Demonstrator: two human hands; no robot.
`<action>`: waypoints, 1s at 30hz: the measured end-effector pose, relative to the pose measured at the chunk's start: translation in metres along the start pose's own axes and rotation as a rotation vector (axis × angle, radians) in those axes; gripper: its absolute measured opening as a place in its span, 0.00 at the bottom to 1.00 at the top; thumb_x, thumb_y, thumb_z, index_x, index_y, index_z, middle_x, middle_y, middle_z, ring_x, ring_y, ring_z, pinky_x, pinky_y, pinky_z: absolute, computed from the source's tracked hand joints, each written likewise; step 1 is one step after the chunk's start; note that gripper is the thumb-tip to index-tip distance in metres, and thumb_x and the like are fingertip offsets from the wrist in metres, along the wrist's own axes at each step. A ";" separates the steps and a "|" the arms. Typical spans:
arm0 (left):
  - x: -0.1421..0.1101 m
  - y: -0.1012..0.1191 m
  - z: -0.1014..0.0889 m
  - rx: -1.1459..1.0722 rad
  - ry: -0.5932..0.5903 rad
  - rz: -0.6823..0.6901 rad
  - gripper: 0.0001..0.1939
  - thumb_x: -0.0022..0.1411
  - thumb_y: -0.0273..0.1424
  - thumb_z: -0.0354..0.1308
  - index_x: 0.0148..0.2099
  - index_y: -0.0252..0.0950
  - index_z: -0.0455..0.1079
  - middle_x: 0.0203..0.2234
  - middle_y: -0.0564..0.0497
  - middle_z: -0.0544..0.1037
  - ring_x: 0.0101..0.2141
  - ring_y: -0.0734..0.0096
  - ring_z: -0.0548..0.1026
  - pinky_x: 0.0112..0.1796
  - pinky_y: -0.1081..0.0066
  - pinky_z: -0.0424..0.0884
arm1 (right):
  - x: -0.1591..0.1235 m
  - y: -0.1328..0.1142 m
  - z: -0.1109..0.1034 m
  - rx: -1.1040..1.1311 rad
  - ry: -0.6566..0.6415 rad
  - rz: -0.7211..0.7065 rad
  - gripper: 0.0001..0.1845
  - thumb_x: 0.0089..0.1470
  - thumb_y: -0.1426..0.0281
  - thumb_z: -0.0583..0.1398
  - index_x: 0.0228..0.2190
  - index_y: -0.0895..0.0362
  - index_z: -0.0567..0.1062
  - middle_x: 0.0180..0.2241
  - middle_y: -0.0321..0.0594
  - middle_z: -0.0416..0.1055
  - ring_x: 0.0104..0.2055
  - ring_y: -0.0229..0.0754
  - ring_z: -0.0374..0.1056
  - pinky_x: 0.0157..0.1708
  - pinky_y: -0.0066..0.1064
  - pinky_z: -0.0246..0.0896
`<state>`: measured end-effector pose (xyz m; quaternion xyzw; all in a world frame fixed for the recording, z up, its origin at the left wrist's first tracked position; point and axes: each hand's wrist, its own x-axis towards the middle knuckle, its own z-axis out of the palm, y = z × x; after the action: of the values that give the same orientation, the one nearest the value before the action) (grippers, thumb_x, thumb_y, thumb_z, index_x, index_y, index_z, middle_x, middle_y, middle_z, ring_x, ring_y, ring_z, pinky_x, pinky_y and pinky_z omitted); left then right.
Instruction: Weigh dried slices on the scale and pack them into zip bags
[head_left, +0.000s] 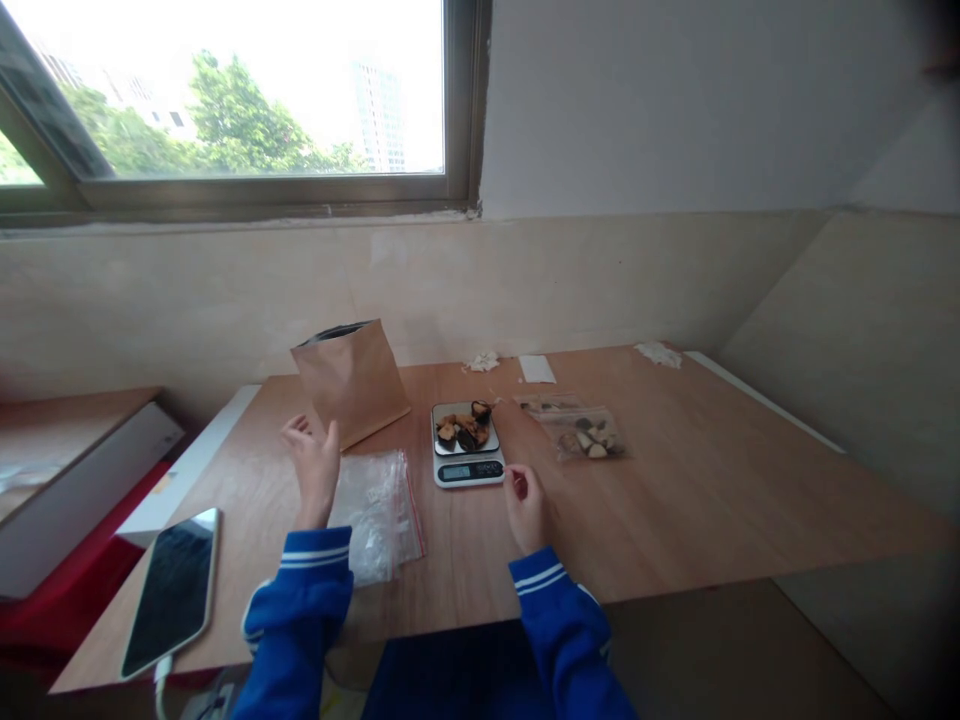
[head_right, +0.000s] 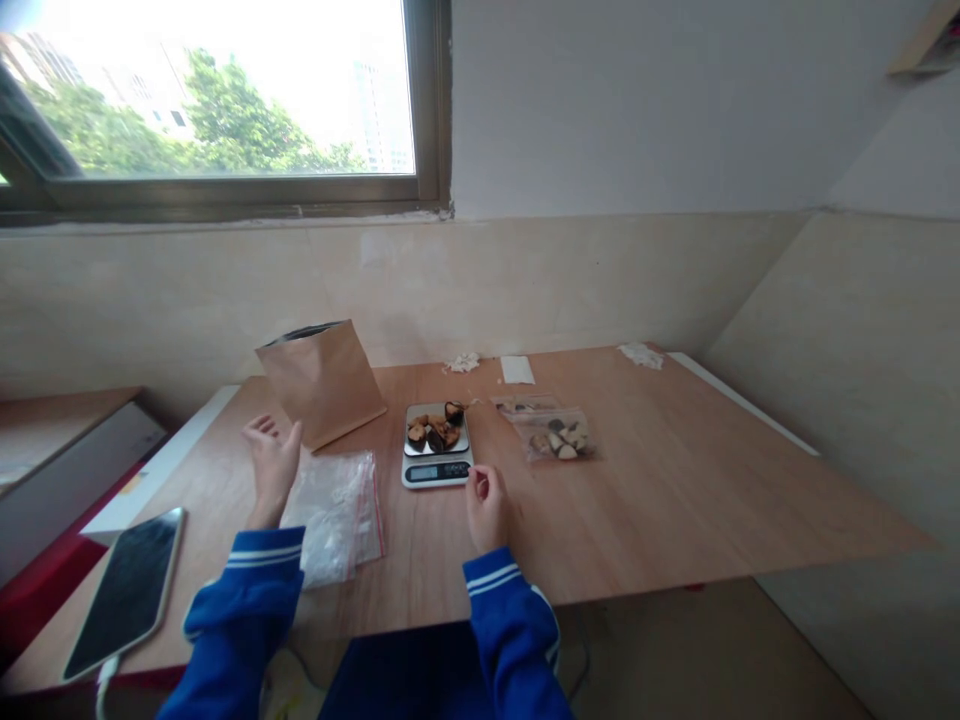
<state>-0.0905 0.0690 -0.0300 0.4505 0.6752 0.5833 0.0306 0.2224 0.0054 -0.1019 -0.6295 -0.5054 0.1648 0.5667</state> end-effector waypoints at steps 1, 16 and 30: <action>-0.016 -0.007 -0.004 0.040 -0.087 0.000 0.22 0.55 0.41 0.57 0.47 0.32 0.62 0.44 0.40 0.69 0.45 0.56 0.71 0.49 0.54 0.68 | 0.000 0.000 0.000 0.003 -0.001 0.001 0.20 0.56 0.52 0.54 0.31 0.56 0.73 0.26 0.38 0.70 0.26 0.40 0.63 0.28 0.31 0.62; -0.126 -0.005 -0.025 0.625 -0.619 0.195 0.11 0.62 0.40 0.55 0.35 0.37 0.64 0.31 0.45 0.71 0.32 0.60 0.73 0.37 0.63 0.68 | -0.001 0.004 0.001 0.053 -0.050 0.060 0.22 0.54 0.50 0.55 0.32 0.57 0.73 0.27 0.40 0.71 0.28 0.42 0.65 0.30 0.33 0.62; -0.141 0.032 -0.027 0.787 -0.744 0.065 0.10 0.65 0.32 0.49 0.42 0.36 0.71 0.42 0.41 0.70 0.41 0.53 0.68 0.39 0.61 0.61 | -0.001 0.003 0.003 0.131 -0.106 0.046 0.24 0.54 0.48 0.55 0.32 0.57 0.72 0.27 0.41 0.72 0.27 0.42 0.66 0.28 0.31 0.62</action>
<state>-0.0043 -0.0449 -0.0639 0.6246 0.7719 0.0881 0.0787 0.2213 0.0063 -0.1063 -0.5928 -0.5082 0.2437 0.5753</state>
